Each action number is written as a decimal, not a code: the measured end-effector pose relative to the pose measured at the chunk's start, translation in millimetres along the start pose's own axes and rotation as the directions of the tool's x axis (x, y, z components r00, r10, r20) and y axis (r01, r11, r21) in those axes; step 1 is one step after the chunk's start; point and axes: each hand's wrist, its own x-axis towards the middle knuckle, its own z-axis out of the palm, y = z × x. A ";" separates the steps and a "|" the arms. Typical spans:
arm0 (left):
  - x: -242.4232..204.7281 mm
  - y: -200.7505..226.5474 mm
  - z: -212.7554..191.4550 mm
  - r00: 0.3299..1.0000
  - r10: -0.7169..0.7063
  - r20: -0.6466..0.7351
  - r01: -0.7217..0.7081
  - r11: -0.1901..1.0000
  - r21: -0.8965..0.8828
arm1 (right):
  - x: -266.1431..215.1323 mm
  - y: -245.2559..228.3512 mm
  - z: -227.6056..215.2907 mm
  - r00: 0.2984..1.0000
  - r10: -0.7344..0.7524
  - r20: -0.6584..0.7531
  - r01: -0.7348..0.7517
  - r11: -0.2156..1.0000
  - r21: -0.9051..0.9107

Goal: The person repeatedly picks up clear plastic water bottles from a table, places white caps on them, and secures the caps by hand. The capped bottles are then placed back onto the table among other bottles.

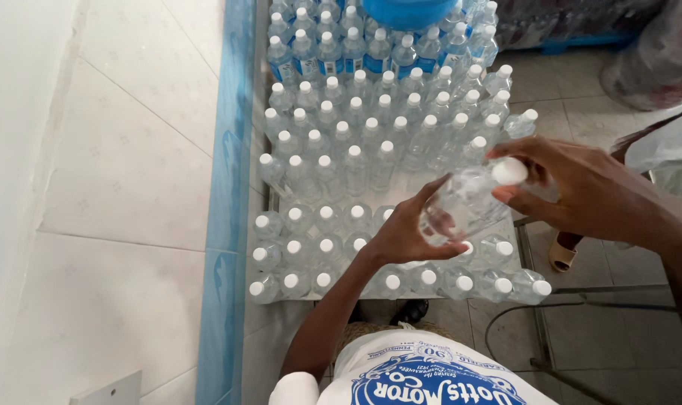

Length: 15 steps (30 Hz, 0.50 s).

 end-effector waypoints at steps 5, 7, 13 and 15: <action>-46.3 -19.4 -26.1 0.952 -0.167 0.255 0.184 0.982 -0.041 | 8.1 50.3 68.9 0.870 -0.483 0.101 0.493 0.862 -0.122; -62.3 -23.2 -33.9 0.921 -0.189 0.341 0.200 0.980 0.003 | 7.9 50.3 92.6 0.761 -0.636 0.127 0.645 0.722 -0.251; -81.4 -4.8 -48.0 0.880 -0.349 0.321 0.294 0.933 0.208 | 0.9 28.4 148.3 0.953 0.085 0.292 -0.222 0.851 0.475; -87.0 -14.1 -51.3 0.863 -0.359 0.355 0.327 0.933 0.149 | -3.0 30.9 149.0 0.975 -0.136 0.175 0.143 0.989 -0.026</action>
